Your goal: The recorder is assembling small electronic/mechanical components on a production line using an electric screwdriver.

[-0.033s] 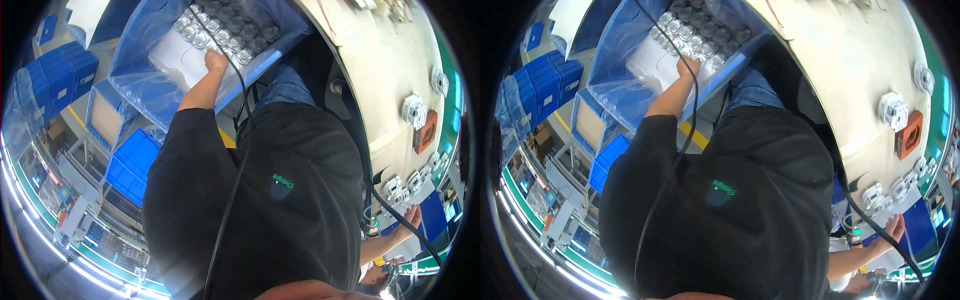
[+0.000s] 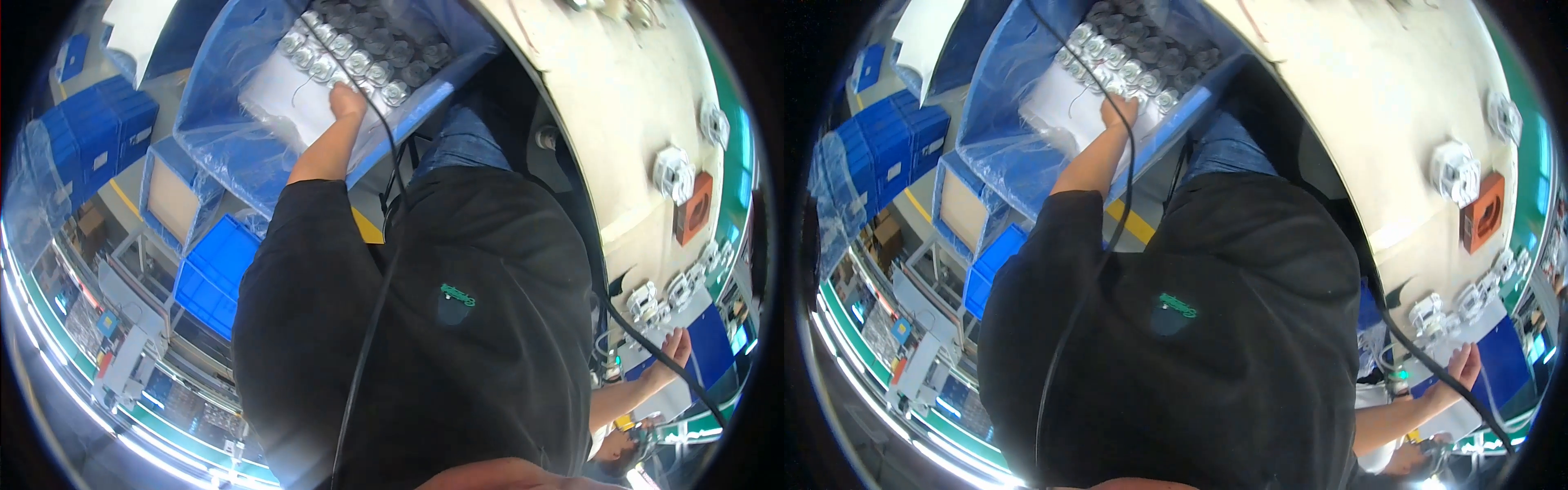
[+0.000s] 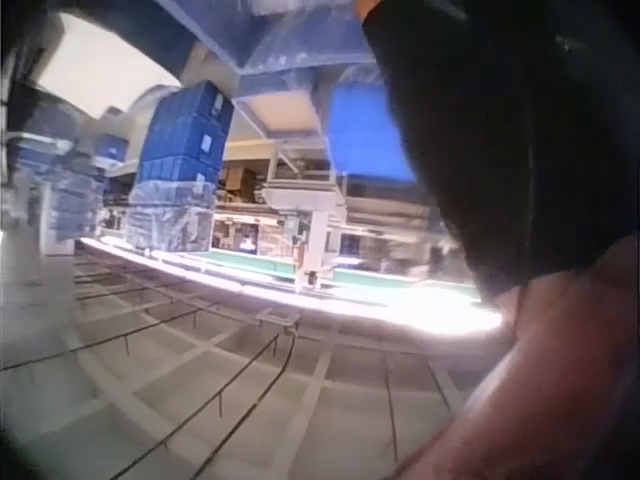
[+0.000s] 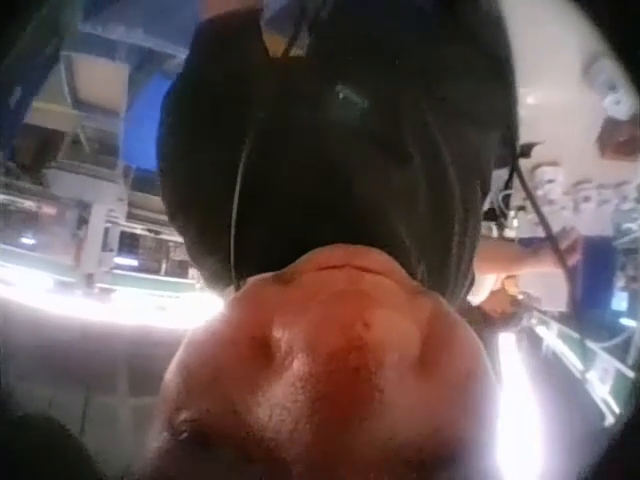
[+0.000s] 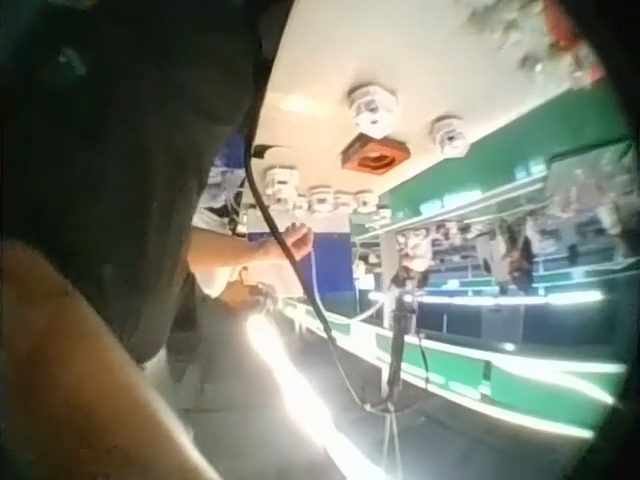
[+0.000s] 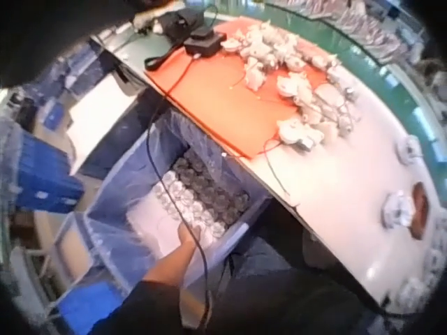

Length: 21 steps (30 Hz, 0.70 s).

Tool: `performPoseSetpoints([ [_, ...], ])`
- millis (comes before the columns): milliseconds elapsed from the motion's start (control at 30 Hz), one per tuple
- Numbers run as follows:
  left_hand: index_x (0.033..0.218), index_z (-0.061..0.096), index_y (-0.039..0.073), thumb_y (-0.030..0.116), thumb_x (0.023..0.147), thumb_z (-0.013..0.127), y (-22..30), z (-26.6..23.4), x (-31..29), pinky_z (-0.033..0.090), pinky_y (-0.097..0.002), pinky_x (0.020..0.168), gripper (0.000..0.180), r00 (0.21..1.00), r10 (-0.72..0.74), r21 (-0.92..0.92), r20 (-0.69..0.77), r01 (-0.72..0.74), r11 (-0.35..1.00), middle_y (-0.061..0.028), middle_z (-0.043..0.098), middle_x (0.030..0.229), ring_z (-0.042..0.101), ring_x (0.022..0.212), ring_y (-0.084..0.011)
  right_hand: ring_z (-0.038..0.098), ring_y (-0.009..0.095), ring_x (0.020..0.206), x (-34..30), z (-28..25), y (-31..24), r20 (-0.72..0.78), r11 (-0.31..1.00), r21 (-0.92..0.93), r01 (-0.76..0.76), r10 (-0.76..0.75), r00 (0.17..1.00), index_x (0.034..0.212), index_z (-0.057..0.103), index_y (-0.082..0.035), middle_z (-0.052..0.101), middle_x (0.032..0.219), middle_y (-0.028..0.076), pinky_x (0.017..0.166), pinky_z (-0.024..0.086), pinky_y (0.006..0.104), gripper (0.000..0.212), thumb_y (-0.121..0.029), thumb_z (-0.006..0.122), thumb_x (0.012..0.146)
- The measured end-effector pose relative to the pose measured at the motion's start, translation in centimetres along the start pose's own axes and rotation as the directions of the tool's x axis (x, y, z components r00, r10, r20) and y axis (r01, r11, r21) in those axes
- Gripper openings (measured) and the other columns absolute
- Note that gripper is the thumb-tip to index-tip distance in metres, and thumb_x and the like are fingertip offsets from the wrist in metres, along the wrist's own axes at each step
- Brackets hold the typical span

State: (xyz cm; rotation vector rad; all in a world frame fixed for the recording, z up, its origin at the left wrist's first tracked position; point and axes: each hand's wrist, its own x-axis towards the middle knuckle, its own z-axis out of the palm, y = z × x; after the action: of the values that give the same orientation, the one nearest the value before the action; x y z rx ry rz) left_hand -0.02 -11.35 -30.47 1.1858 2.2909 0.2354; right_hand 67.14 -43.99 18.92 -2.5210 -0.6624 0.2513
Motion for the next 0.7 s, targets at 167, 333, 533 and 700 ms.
performPoseSetpoints([
  [167,0.138,0.05,-0.007,0.045,0.08,0.078,-5.3,3.6,6.4,0.035,-0.0445,0.114,0.083,0.941,0.259,0.322,0.219,-0.321,0.891,-0.025,0.054,0.138,0.049,0.132,-0.0388,0.058,0.01,0.093,-1.5,0.3,0.7,-0.01,0.996,0.076,0.055,-0.054,0.998,0.124,0.065,-0.005,0.066,0.109,0.002,0.084,0.046,0.0254,0.035,-0.022,0.07,0.094],
  [333,0.091,0.068,-0.007,0.051,0.08,0.08,-9.4,-0.2,7.4,0.054,-0.0452,0.075,0.06,0.963,0.202,0.06,0.176,-0.215,0.975,-0.0212,0.072,0.087,0.069,0.081,-0.0338,0.062,0.009,0.083,-1.8,7.9,-6.6,-0.003,0.981,-0.043,0.189,-0.189,0.982,0.112,0.065,0.002,0.069,0.094,0.004,0.074,0.05,0.0245,0.024,-0.014,0.068,0.095],
  [533,0.094,0.066,-0.001,0.017,0.084,0.076,0.7,-15.9,8.4,0.056,-0.0374,0.063,0.024,0.92,0.078,-0.272,-0.384,-0.194,0.942,-0.016,0.071,0.085,0.068,0.071,-0.026,0.069,0.023,0.091,7.6,5.4,-9.5,-0.168,0.995,-0.014,0.096,-0.097,0.981,0.117,0.064,0.005,0.072,0.099,0.013,0.082,0.054,0.0338,0.045,-0.027,0.074,0.087],
  [700,0.103,0.067,-0.004,0.022,0.09,0.074,10.6,-29.6,6.9,0.055,-0.0361,0.07,0.03,0.469,0.313,0.01,-0.826,-0.543,0.84,-0.0182,0.071,0.092,0.069,0.078,-0.0274,0.068,0.036,0.107,23.8,6.5,-11.1,-0.132,0.907,-0.402,-0.124,0.077,0.988,0.121,0.065,0.003,0.071,0.116,0.018,0.092,0.054,0.0401,0.069,-0.049,0.079,0.078],
])
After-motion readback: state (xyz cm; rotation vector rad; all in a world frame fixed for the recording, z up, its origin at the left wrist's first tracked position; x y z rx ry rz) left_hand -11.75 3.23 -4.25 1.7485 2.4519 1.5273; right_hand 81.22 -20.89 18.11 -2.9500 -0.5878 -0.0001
